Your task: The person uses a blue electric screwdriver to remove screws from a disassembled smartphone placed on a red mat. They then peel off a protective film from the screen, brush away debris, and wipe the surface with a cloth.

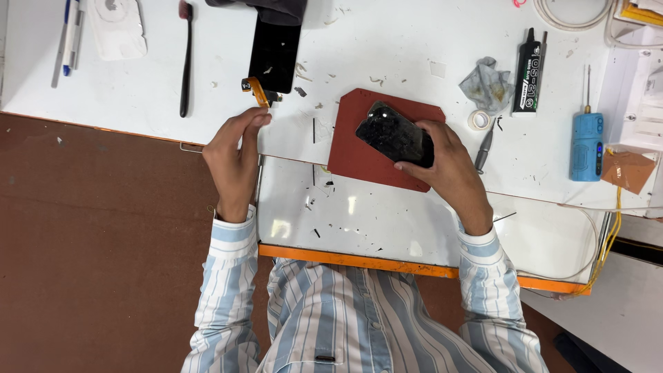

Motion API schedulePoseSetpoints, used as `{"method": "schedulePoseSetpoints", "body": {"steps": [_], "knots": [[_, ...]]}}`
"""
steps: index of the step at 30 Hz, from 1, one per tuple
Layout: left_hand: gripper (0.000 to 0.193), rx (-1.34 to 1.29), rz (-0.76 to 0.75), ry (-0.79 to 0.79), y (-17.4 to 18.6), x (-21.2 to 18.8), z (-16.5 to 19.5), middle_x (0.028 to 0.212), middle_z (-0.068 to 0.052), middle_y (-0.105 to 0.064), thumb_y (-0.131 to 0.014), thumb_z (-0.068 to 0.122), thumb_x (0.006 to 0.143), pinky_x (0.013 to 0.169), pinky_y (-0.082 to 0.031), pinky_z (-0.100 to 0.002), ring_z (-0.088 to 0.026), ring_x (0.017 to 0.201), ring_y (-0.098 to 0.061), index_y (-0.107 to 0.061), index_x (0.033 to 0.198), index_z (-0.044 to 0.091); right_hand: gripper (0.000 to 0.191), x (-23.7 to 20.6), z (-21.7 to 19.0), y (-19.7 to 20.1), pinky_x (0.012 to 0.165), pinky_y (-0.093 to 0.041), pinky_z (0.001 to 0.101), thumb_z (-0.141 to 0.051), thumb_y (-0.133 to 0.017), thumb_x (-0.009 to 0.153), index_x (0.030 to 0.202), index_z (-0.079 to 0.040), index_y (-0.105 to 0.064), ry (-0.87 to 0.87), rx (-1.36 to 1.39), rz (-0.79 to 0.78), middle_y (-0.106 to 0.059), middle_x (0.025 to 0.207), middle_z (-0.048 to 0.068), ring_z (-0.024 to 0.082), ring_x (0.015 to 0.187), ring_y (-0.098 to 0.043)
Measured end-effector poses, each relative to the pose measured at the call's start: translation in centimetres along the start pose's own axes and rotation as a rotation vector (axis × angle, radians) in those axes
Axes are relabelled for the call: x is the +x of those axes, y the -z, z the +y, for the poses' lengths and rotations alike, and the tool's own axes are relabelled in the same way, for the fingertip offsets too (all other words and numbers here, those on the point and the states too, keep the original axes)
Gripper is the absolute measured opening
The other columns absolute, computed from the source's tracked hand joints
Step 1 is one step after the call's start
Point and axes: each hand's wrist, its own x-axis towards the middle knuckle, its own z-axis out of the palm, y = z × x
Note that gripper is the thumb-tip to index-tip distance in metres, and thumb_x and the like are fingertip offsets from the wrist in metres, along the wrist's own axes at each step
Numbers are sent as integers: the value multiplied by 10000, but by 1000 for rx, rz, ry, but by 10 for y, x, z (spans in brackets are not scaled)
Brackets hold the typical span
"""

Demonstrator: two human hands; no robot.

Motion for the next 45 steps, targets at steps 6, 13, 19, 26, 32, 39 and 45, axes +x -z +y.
{"method": "schedulePoseSetpoints", "body": {"steps": [6,13,19,26,32,39,45], "knots": [[283,140,340,-202,22,12,1,1252,-61,-765,-669,-80,1050,936,-675,-330,-211,1194,-758,-712,1257,109,825,1,2,-5,874,-564,432,-332,-915,693,1378,-43,-556,-20,15,0,-652,1209,164,320,1078,-668],[496,399,63,25,23,25,10,1646,-159,-303,-684,-46,1017,1281,-364,-530,-387,1538,-285,-592,1487,86,426,-1,15,-5,895,-555,359,-159,-739,950,1340,-22,-641,69,249,85,-731,1204,158,270,1111,-717],[220,91,-46,184,-9,11,30,1458,-86,-613,-636,-29,1005,1189,-520,-402,-308,1389,-546,-737,1115,133,369,-13,6,-17,817,-552,295,-159,-688,982,1338,-77,-641,-157,411,168,-746,1148,88,210,951,-717],[269,53,-306,-108,-60,-12,52,1360,-93,-611,-688,-36,930,1154,-481,-430,-318,1351,-546,-700,1188,36,222,-21,21,-3,793,-571,320,-58,-679,1011,1225,-55,-734,126,86,419,-690,1196,138,275,963,-680],[685,124,-422,-101,-87,-18,58,1439,-129,-551,-817,408,880,1154,-411,-493,-363,1395,-456,-580,1384,10,163,-22,67,29,719,-560,337,-26,-671,1019,1171,-20,-729,-98,-64,565,-701,1094,153,241,894,-697],[1038,275,-496,-127,-104,-14,61,1503,-183,-457,-871,564,701,1189,-321,-548,-400,1409,-376,-479,1450,-37,123,-23,87,40,682,-548,344,-40,-695,1018,1132,-3,-722,-170,-90,592,-705,1035,156,243,833,-689],[969,229,-526,-79,-111,-6,63,1469,-160,-447,-957,411,589,1212,-237,-557,-395,1409,-353,-518,1359,18,136,-12,59,33,814,-540,376,-22,-707,995,1127,-16,-738,54,-74,538,-724,1085,129,282,950,-652]]}}
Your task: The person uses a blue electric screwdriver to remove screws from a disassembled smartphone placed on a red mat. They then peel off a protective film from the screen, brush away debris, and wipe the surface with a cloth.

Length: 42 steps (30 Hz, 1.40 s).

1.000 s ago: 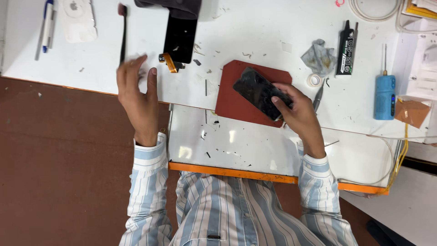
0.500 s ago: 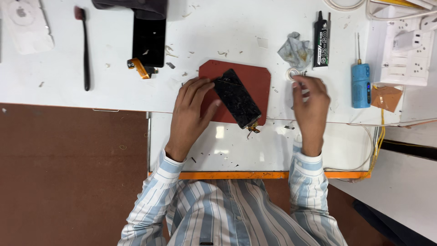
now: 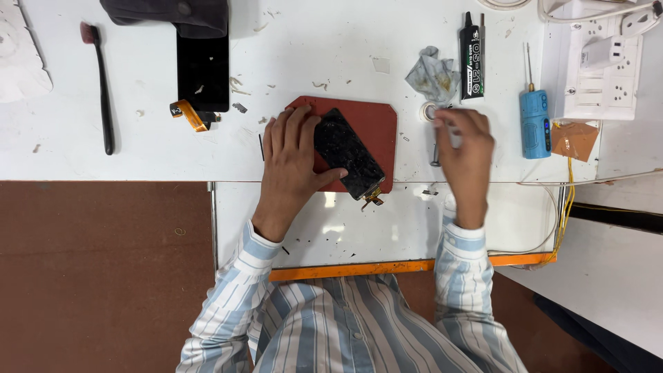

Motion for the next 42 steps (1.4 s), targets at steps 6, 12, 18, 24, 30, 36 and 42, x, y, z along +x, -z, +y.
{"method": "schedulePoseSetpoints", "body": {"steps": [6,12,18,24,30,36,42], "knots": [[834,-146,-88,91,1,16,-3,1336,-112,-519,-981,299,566,1185,-280,-516,-332,1367,-417,-511,1215,70,271,65,-32,-43,946,-503,399,-80,-776,979,1230,-17,-698,173,12,-76,-674,1168,116,311,1089,-603],[588,-766,-174,78,3,41,-11,1197,-48,-630,-875,108,837,964,-529,-321,-167,1146,-613,-462,1255,88,283,107,-38,-60,820,-548,370,-123,-865,856,1066,-31,-699,35,63,-234,-649,1065,114,251,966,-626],[404,-1143,-129,199,0,76,-19,1069,-15,-699,-779,83,933,832,-546,-243,-81,940,-622,-614,1300,47,230,115,-30,-60,750,-584,316,-65,-856,894,1000,-11,-660,54,268,-276,-699,964,92,179,846,-696],[229,-1322,-161,259,-7,89,-24,953,-19,-714,-668,156,1019,722,-595,-248,-84,830,-677,-688,1206,24,188,92,-20,-73,758,-629,276,86,-716,955,1101,-14,-652,-151,902,-286,-743,986,73,122,853,-725],[286,-1321,-106,153,-11,84,-26,1141,-78,-704,-580,179,1129,811,-640,-277,-148,996,-724,-585,1343,-11,356,76,-8,-56,946,-612,291,168,-589,1012,1338,33,-636,-3,570,-30,-719,1157,121,166,1056,-709],[349,-1338,-103,131,-13,81,-27,1283,-130,-684,-506,189,1135,838,-681,-321,-253,1137,-756,-473,1436,15,206,42,2,3,981,-603,284,120,-662,1070,1259,42,-679,-30,484,16,-713,1216,122,175,1081,-712],[341,-1310,-111,120,-15,82,-27,1273,-147,-695,-499,197,1141,836,-691,-345,-252,1134,-770,-465,1434,23,84,-36,20,47,747,-564,253,18,-740,987,1070,7,-753,-288,230,-179,-767,965,88,144,820,-715]]}}
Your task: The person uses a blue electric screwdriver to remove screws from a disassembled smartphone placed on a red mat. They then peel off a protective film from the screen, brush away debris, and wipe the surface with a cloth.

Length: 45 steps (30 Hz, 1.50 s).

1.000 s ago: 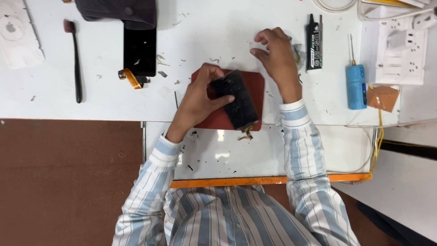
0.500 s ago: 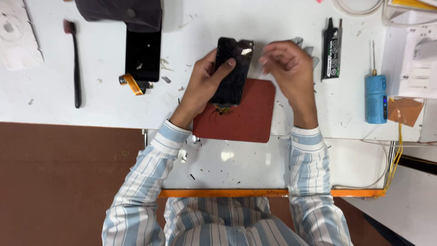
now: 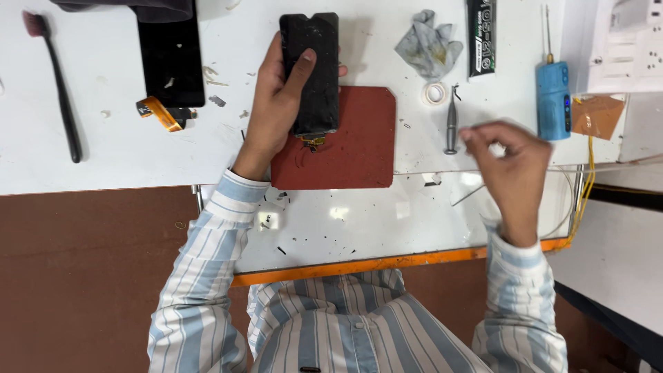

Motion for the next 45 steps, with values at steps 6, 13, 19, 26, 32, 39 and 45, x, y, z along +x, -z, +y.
{"method": "schedulePoseSetpoints", "body": {"steps": [6,13,19,26,32,39,45], "knots": [[341,-109,2,55,6,3,5,1269,-143,-689,-482,181,1139,881,-701,-390,-269,1125,-765,-463,1453,49,225,-51,6,-14,728,-606,292,-126,-750,874,1096,-101,-772,-3,-133,-480,-782,1024,46,157,836,-763],[332,-231,-54,158,13,3,13,1259,-175,-689,-502,143,1129,907,-677,-417,-293,1121,-754,-470,1442,37,351,-101,-37,-136,1075,-507,395,-253,-707,931,1215,-47,-703,704,-211,-498,-671,1316,87,258,1282,-584],[417,-145,-102,169,12,4,17,1291,-147,-683,-513,203,1096,939,-690,-401,-277,1149,-755,-408,1483,88,406,-118,-48,-151,1028,-489,394,-304,-645,952,1215,1,-697,694,-367,-612,-655,1351,115,248,1289,-551],[453,-112,-108,139,8,5,23,1319,-161,-685,-510,212,1116,928,-706,-390,-269,1166,-759,-372,1532,97,418,-115,-46,-149,1057,-486,395,-318,-637,967,1223,7,-693,657,-313,-709,-667,1340,119,253,1305,-553],[500,-41,-114,149,4,7,27,1316,-154,-690,-487,217,1105,909,-661,-372,-260,1145,-771,-308,1564,134,529,-128,-47,-150,1027,-473,424,-374,-620,937,1254,47,-665,628,-368,-776,-626,1385,161,298,1327,-524],[475,-32,-140,75,1,4,28,1319,-155,-689,-481,200,1130,927,-676,-382,-253,1137,-775,-321,1570,121,500,-141,-45,-150,1059,-475,411,-367,-623,968,1258,37,-667,662,-342,-761,-629,1383,146,285,1320,-533],[417,-12,-152,-15,-2,1,31,1298,-150,-683,-474,183,1166,934,-691,-391,-252,1131,-765,-369,1560,94,335,-134,-24,-123,1081,-497,385,-264,-664,972,1212,-36,-721,685,-200,-522,-693,1300,89,237,1250,-616]]}}
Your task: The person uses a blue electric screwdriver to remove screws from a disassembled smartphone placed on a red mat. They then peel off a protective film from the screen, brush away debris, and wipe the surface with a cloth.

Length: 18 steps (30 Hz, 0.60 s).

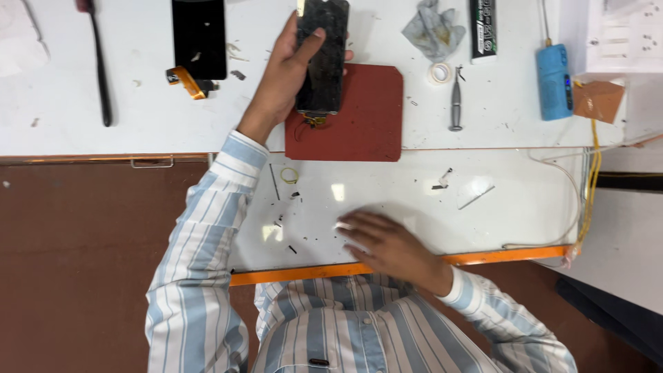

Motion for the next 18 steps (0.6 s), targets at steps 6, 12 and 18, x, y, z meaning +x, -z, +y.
{"method": "schedulePoseSetpoints", "body": {"steps": [6,12,18], "knots": [[364,-27,5,8,-2,0,3,1315,-164,-683,-453,164,1165,935,-691,-390,-266,1149,-765,-403,1515,80,326,-36,31,42,1041,-530,380,-219,-680,949,1224,-45,-700,-376,-283,101,-680,1300,98,279,1213,-644],[345,-12,22,4,-1,-1,0,1310,-180,-685,-456,163,1165,919,-697,-391,-275,1145,-767,-420,1495,69,410,-63,17,47,1050,-495,413,-209,-692,908,1278,-33,-672,-445,-200,101,-644,1371,154,318,1272,-598],[333,-7,53,28,1,-1,-3,1277,-182,-687,-471,166,1149,896,-706,-392,-283,1121,-777,-440,1466,70,290,-84,28,53,1026,-551,364,-60,-678,920,1210,-60,-697,-604,-162,260,-665,1356,121,285,1248,-644]]}}
